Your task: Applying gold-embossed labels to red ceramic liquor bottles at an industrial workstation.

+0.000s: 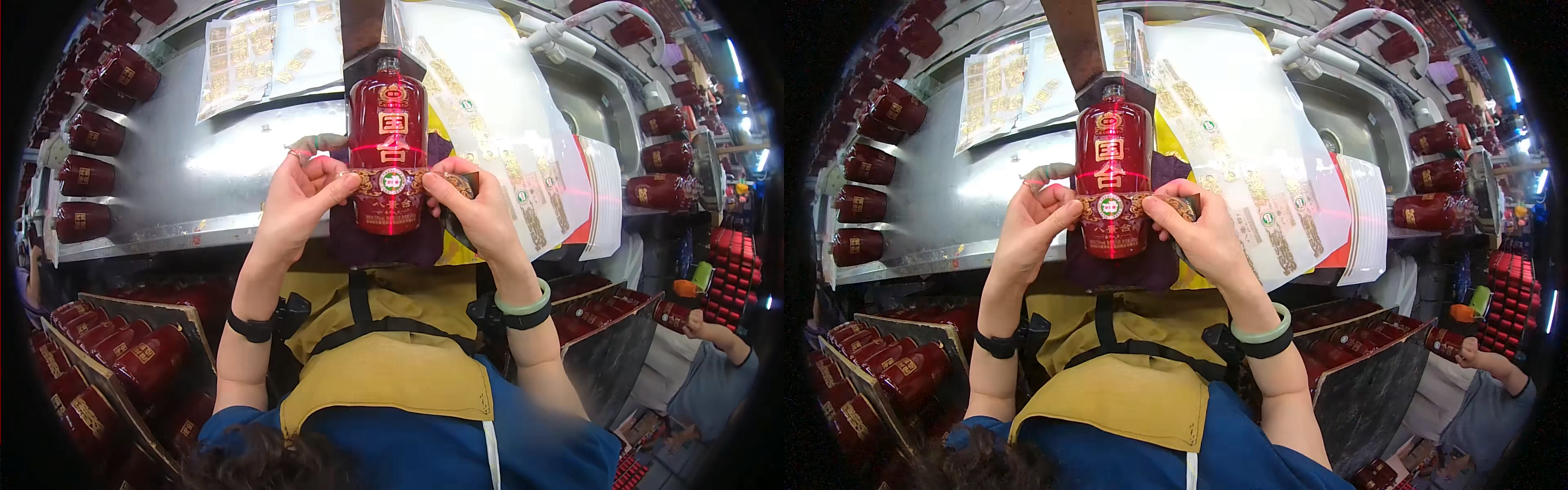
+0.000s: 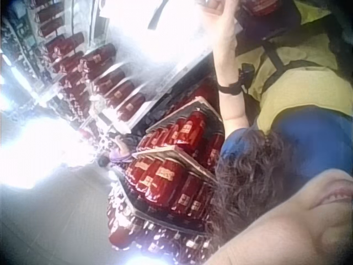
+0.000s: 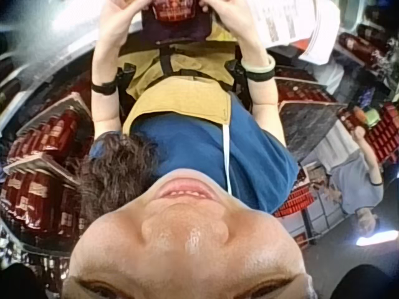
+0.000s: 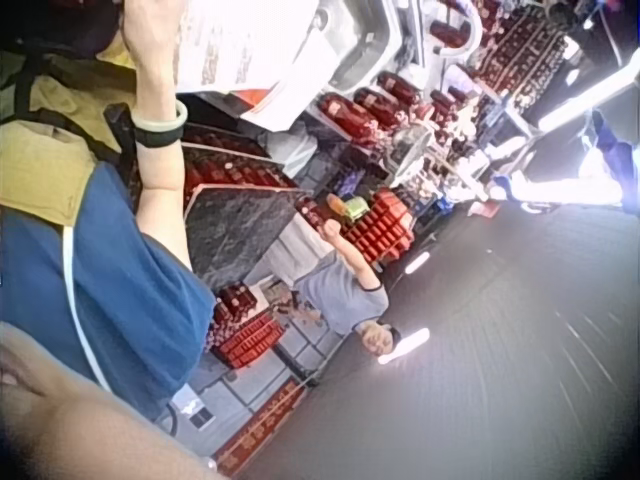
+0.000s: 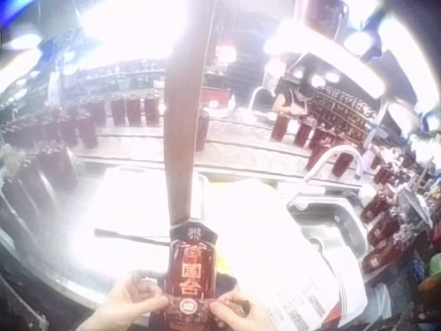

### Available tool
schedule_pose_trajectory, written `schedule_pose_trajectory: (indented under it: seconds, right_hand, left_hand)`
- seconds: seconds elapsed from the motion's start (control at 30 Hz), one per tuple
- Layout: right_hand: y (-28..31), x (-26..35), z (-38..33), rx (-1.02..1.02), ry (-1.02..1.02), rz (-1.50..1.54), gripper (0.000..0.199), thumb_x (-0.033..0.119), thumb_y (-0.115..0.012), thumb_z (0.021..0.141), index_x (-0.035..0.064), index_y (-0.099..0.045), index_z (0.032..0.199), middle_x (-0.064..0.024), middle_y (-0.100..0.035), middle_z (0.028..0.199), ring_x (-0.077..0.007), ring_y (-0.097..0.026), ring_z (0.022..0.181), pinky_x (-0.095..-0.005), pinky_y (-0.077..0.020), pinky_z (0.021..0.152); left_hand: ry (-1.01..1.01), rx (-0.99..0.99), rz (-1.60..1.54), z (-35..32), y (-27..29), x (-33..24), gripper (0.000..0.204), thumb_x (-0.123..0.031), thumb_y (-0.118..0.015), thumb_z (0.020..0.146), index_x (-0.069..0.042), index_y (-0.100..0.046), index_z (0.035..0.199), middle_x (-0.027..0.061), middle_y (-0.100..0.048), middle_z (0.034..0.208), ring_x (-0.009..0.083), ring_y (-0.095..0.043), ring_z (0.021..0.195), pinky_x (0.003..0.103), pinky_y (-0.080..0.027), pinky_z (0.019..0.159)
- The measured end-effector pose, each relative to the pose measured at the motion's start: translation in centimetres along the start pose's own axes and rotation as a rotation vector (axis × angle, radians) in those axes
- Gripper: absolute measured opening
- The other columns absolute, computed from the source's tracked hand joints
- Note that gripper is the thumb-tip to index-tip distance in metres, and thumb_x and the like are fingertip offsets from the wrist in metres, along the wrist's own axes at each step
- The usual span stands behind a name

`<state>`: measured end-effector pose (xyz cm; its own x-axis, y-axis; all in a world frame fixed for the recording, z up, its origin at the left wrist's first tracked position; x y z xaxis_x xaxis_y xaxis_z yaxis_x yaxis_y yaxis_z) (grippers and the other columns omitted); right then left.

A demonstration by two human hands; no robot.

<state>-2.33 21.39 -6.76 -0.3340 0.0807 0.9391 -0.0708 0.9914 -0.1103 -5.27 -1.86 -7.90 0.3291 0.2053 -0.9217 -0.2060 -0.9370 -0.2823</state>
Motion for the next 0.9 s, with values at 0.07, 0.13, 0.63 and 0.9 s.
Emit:
schedule_pose_trajectory:
  seconds: [0.07, 0.13, 0.63, 0.9]
  right_hand:
    - [-0.1, 0.2, -0.1, -0.002, -0.004, -0.011, 0.016, 0.017, -0.074, 0.097, 0.0027, -0.069, 0.1, -0.0013, -0.068, 0.085, -0.0074, -0.062, 0.072, -0.0231, -0.0505, 0.066]
    - [0.0, 0.5, -0.3, -0.04, -0.052, -0.045, 0.023, 0.021, -0.075, 0.096, 0.0009, -0.068, 0.105, -0.0002, -0.067, 0.082, -0.0072, -0.059, 0.071, -0.0241, -0.0486, 0.066]
    - [0.2, 3.0, -1.8, -0.15, 0.244, -0.241, 0.022, 0.001, -0.062, 0.099, -0.0013, -0.063, 0.122, -0.0032, -0.065, 0.107, -0.0079, -0.059, 0.096, -0.0239, -0.0484, 0.086]
    - [1.9, 3.2, -1.7, -0.169, 0.291, -0.19, 0.022, -0.001, -0.054, 0.103, -0.0027, -0.067, 0.121, -0.0038, -0.068, 0.111, -0.0075, -0.06, 0.102, -0.0226, -0.0468, 0.092]
  left_hand:
    - [-0.007, 0.006, -0.009, 0.1, 0.0, -0.2, 0.041, -0.007, -0.079, 0.092, 0.001, -0.049, 0.117, 0.0073, -0.065, 0.102, 0.013, -0.065, 0.094, 0.027, -0.054, 0.081]
    - [0.008, -0.014, -0.014, 0.1, 0.0, -0.2, 0.041, -0.007, -0.08, 0.091, 0.001, -0.049, 0.116, 0.0076, -0.065, 0.104, 0.0137, -0.066, 0.097, 0.027, -0.055, 0.084]
    - [0.037, -0.056, -0.021, -0.1, 0.3, -0.3, 0.038, -0.005, -0.08, 0.09, 0.001, -0.048, 0.11, 0.0088, -0.065, 0.105, 0.0146, -0.067, 0.1, 0.028, -0.056, 0.091]
    - [-0.28, -0.218, 0.487, -0.2, 1.1, 0.0, 0.05, -0.015, -0.066, 0.102, -0.001, -0.049, 0.147, 0.0122, -0.059, 0.14, 0.0213, -0.056, 0.13, 0.038, -0.044, 0.11]
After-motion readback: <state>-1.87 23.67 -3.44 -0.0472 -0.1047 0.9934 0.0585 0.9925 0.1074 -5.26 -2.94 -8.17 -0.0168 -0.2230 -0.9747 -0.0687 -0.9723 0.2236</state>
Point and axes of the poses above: each hand's wrist, its own z-axis towards the middle knuckle, its own y-axis out of the back of the hand, x = y × z, the point moved 5 cm from there along z, towards the middle knuckle
